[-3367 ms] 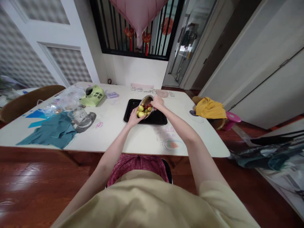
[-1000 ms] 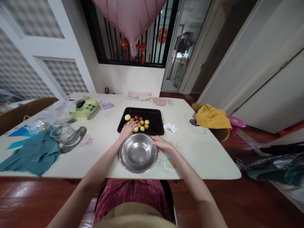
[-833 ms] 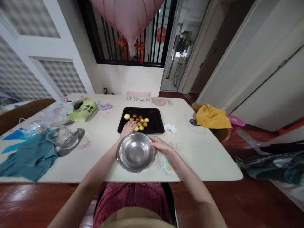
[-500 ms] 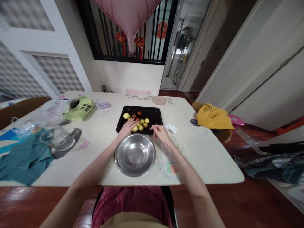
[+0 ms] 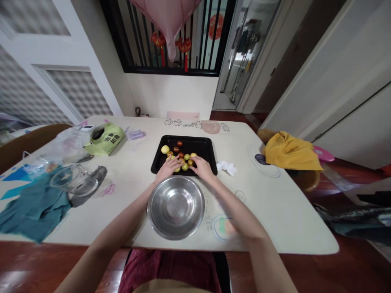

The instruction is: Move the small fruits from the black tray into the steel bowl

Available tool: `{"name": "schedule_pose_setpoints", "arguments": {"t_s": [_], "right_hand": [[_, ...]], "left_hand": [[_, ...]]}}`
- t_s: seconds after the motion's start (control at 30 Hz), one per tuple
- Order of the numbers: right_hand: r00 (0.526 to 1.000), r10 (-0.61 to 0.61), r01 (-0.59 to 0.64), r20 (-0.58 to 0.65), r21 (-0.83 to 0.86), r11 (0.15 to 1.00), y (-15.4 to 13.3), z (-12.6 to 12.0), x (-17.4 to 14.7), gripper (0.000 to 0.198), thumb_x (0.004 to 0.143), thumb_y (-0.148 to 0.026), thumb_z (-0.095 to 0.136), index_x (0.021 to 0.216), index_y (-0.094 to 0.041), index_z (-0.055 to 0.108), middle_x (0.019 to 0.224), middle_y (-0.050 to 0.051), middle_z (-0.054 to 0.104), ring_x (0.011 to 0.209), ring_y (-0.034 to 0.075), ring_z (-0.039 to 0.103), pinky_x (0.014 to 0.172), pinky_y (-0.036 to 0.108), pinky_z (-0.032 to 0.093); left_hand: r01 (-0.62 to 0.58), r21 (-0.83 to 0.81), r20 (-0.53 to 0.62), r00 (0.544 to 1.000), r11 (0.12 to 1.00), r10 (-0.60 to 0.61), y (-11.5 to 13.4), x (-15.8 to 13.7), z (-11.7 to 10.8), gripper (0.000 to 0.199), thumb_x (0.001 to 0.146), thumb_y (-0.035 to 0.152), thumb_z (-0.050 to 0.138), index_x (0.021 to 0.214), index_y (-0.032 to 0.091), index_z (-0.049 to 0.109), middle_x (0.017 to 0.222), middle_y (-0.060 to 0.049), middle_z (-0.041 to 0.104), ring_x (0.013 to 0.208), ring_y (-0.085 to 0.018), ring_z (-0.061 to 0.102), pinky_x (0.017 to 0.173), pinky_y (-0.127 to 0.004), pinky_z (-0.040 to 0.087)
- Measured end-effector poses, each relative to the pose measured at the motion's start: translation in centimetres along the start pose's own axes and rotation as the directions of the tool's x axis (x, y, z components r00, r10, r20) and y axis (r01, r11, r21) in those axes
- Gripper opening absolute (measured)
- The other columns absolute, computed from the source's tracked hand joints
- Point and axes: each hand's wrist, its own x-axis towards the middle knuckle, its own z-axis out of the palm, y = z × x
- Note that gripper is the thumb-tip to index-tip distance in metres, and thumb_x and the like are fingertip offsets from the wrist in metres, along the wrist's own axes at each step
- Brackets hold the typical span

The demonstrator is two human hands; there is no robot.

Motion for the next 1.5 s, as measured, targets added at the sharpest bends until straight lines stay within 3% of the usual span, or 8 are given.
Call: {"name": "schedule_pose_setpoints", "arguments": {"t_s": [0.2, 0.4, 0.5, 0.6, 0.73, 0.87, 1.0, 1.5], "right_hand": [[0.997, -0.028, 0.034, -0.067, 0.086, 0.996, 0.4, -0.1, 0.1, 0.037, 0.086, -0.014, 0.070, 0.123, -0.015, 0.073, 0.117, 0.013, 0.071, 0.090, 0.024, 0.071, 0.085, 0.036, 0.059], [0.982, -0.128, 0.168, -0.139, 0.325, 0.931, -3.1, -3.8, -1.7, 0.039, 0.088, -0.021, 0.067, 0.126, -0.019, 0.073, 0.118, 0.010, 0.069, 0.071, 0.016, 0.064, 0.067, 0.030, 0.059], [0.963, -0.267, 0.261, -0.035, 0.367, 0.893, -6.1, -5.6, -3.8, 0.037, 0.091, -0.020, 0.066, 0.128, -0.022, 0.073, 0.123, 0.010, 0.069, 0.078, 0.016, 0.067, 0.070, 0.029, 0.058], [0.880, -0.431, 0.343, 0.199, 0.361, 0.867, -8.5, -5.7, -5.6, 0.037, 0.089, -0.012, 0.069, 0.125, -0.021, 0.072, 0.118, 0.009, 0.071, 0.097, 0.021, 0.070, 0.087, 0.032, 0.056], [0.791, -0.378, 0.351, 0.482, 0.149, 0.924, -9.9, -4.1, -6.4, 0.028, 0.085, -0.004, 0.071, 0.109, -0.016, 0.075, 0.111, 0.008, 0.071, 0.099, 0.023, 0.070, 0.085, 0.030, 0.051], [0.813, -0.254, 0.321, 0.525, -0.040, 0.946, -9.4, -3.0, -5.8, 0.027, 0.089, -0.005, 0.068, 0.112, -0.015, 0.074, 0.116, 0.010, 0.070, 0.100, 0.024, 0.070, 0.082, 0.030, 0.049], [0.841, -0.244, 0.319, 0.483, -0.079, 0.944, -8.2, -2.8, -5.0, 0.031, 0.090, -0.004, 0.067, 0.118, -0.016, 0.073, 0.118, 0.011, 0.069, 0.103, 0.024, 0.069, 0.088, 0.032, 0.050], [0.844, -0.313, 0.310, 0.435, 0.079, 0.947, -6.5, -3.3, -4.5, 0.025, 0.087, -0.005, 0.075, 0.108, -0.018, 0.073, 0.115, 0.009, 0.073, 0.103, 0.025, 0.071, 0.089, 0.034, 0.052]], "left_hand": [[0.022, -0.056, -0.041, 0.999, 0.998, -0.024, 0.5, 0.5, 0.4, 0.051, 0.106, 0.035, 0.061, 0.154, 0.021, 0.059, 0.155, -0.014, 0.062, 0.159, -0.030, 0.043, 0.135, -0.059, 0.028], [-0.084, -0.171, -0.164, 0.985, 0.982, 0.056, -0.3, -0.3, -0.5, 0.054, 0.105, 0.042, 0.063, 0.154, 0.020, 0.058, 0.153, -0.017, 0.063, 0.159, -0.032, 0.043, 0.132, -0.063, 0.033], [-0.119, -0.233, -0.270, 0.961, 0.965, 0.053, -0.7, -2.0, -2.0, 0.059, 0.102, 0.047, 0.068, 0.154, 0.022, 0.057, 0.155, -0.016, 0.062, 0.159, -0.032, 0.042, 0.130, -0.062, 0.038], [-0.094, -0.292, -0.343, 0.939, 0.952, -0.012, -0.5, -3.3, -3.2, 0.052, 0.109, 0.038, 0.057, 0.158, 0.023, 0.052, 0.158, -0.016, 0.058, 0.160, -0.028, 0.041, 0.130, -0.058, 0.040], [-0.122, -0.349, -0.342, 0.940, 0.929, -0.005, 0.4, -3.7, -3.9, 0.046, 0.113, 0.031, 0.044, 0.158, 0.024, 0.052, 0.159, -0.013, 0.058, 0.160, -0.026, 0.041, 0.132, -0.056, 0.038], [-0.156, -0.400, -0.316, 0.948, 0.903, 0.024, 1.1, -3.6, -4.0, 0.046, 0.114, 0.031, 0.040, 0.157, 0.025, 0.054, 0.158, -0.011, 0.059, 0.158, -0.026, 0.044, 0.133, -0.056, 0.037], [-0.190, -0.451, -0.351, 0.936, 0.872, 0.022, 1.4, -3.7, -4.4, 0.047, 0.115, 0.034, 0.036, 0.156, 0.023, 0.057, 0.157, -0.013, 0.061, 0.157, -0.028, 0.046, 0.131, -0.059, 0.037], [-0.298, -0.519, -0.357, 0.927, 0.801, 0.113, 2.7, -4.7, -4.7, 0.048, 0.114, 0.037, 0.035, 0.128, 0.019, 0.077, 0.134, -0.015, 0.076, 0.143, -0.031, 0.061, 0.117, -0.057, 0.051]]}}
